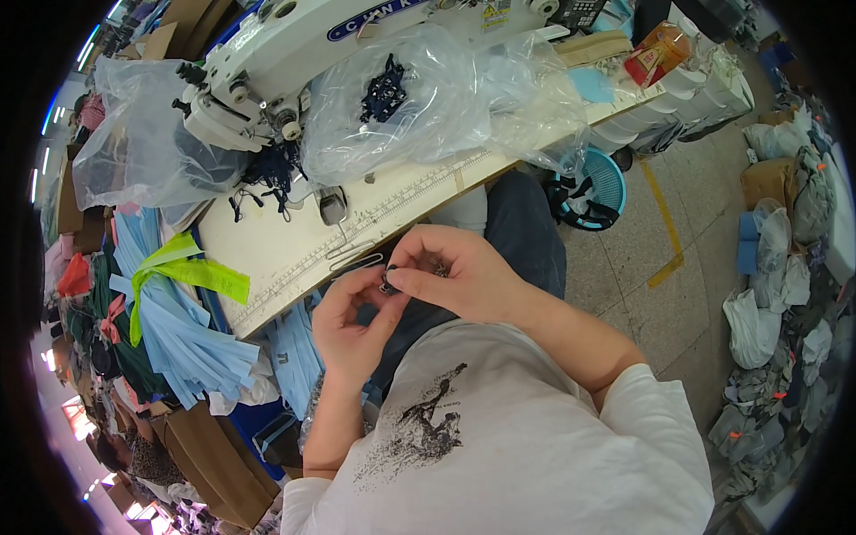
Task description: Manually attaching small metal components to fabric ribbons at a workshop station.
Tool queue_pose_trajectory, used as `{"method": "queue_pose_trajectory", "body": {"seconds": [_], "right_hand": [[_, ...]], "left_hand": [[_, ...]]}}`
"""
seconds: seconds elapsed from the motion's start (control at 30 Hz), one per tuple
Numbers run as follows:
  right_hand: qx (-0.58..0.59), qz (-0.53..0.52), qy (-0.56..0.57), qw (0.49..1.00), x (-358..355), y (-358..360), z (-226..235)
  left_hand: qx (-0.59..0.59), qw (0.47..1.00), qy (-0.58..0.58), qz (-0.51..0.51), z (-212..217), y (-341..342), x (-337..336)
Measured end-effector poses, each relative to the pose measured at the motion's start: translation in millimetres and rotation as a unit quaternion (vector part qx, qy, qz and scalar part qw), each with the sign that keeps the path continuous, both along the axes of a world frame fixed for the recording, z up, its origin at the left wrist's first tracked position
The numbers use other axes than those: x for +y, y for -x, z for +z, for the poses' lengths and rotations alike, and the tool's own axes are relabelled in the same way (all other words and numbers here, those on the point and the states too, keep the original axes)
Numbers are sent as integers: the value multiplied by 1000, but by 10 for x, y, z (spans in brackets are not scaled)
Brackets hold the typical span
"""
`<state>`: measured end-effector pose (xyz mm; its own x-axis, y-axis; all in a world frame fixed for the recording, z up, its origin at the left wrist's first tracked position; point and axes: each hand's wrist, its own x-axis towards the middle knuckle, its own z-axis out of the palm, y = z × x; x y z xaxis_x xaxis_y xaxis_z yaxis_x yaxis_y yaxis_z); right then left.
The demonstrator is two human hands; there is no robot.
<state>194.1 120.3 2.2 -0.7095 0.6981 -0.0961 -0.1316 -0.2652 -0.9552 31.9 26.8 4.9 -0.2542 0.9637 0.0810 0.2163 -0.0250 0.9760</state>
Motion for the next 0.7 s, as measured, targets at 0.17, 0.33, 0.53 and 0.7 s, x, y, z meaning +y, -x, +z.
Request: {"method": "queue_pose_trajectory", "body": {"seconds": [0.17, 0.33, 0.53, 0.7], "right_hand": [[7, 9, 18, 1000, 19, 0, 42], [62, 4, 195, 979, 45, -14, 61], [66, 10, 210, 975, 39, 14, 76], [60, 3, 211, 976, 45, 34, 108]], "left_hand": [[56, 998, -4, 27, -51, 8, -12], [-44, 997, -39, 51, -38, -9, 3], [246, 953, -176, 5, 35, 74, 102], [19, 994, -111, 6, -91, 32, -8]]}}
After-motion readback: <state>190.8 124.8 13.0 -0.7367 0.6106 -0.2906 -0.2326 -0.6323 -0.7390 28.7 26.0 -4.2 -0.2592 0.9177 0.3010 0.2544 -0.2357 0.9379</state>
